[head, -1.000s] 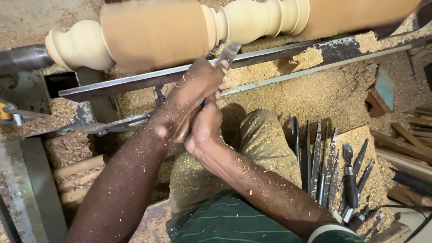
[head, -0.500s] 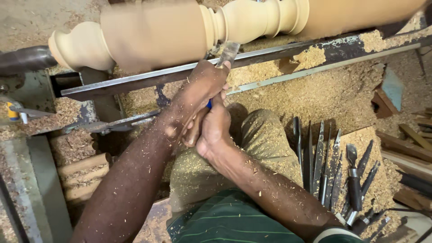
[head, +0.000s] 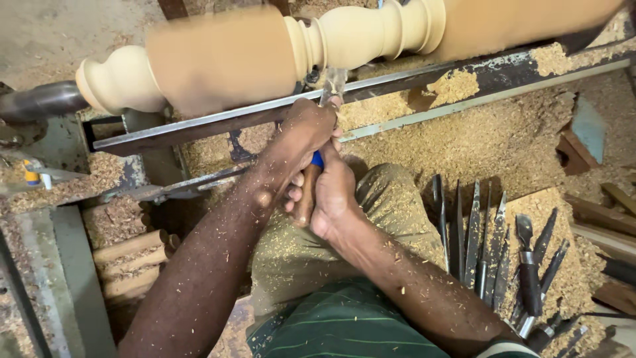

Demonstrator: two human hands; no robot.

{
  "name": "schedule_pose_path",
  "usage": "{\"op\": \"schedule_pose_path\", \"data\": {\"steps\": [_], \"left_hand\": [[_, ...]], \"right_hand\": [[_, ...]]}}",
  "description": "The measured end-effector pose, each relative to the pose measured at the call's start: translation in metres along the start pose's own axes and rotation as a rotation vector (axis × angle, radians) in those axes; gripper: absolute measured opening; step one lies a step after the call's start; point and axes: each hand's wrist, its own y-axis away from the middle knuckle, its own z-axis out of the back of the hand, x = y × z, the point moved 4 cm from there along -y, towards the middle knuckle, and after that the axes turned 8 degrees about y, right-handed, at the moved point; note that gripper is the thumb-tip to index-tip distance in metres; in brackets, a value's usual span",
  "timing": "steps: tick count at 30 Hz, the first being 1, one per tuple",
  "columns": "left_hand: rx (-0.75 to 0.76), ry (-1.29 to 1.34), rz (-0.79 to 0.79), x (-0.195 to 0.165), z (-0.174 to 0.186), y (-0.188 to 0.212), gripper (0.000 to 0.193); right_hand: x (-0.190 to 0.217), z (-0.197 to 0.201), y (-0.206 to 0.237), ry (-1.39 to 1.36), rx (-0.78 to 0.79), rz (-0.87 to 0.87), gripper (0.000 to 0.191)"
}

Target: The person shapes a spinning wooden piece on a lathe using various chisels, picking them up one at a time from a nearby surface and applying them to the wood to carve details.

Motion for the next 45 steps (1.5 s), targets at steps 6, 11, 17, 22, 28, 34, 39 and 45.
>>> {"op": "schedule_pose_path", "data": {"steps": [6,11,17,22,28,34,39,45], "left_hand": [[0.024,-0.075,0.029,-0.004,-0.002,-0.008,0.046],[0.009,0.114,0.056,-0.01,-0.009,-0.003,0.05],[0.021,0.256,0.035,-0.027,-0.016,0.011,0.043],[0.13,0.38,0.024,-0.018,-0.028,0.025,0.042],[-0.009,0.467,-0.061,-0.006,-0.033,-0.011,0.032],[0.075,0.658,-0.214,-0.019,-0.029,-0.043,0.03],[-0.006,0.724,-0.191,-0.023,-0.04,-0.051,0.027],[-0.042,0.8,-0.183,-0.014,-0.047,-0.061,0.034]], "right_hand": [[0.015,0.01,0.002,0.058,0.044,-0.041,0.051],[0.028,0.017,-0.001,0.094,0.141,-0.053,0.05],[0.05,0.033,-0.008,0.151,0.266,-0.097,0.051],[0.081,0.078,-0.005,0.747,0.123,0.112,0.032],[0.126,0.111,0.007,1.799,-0.208,0.87,0.051],[0.188,0.113,-0.016,2.25,-0.213,0.99,0.047],[0.225,0.113,-0.03,2.297,-0.091,0.952,0.048],[0.232,0.116,-0.036,2.298,-0.053,1.0,0.047]]}}
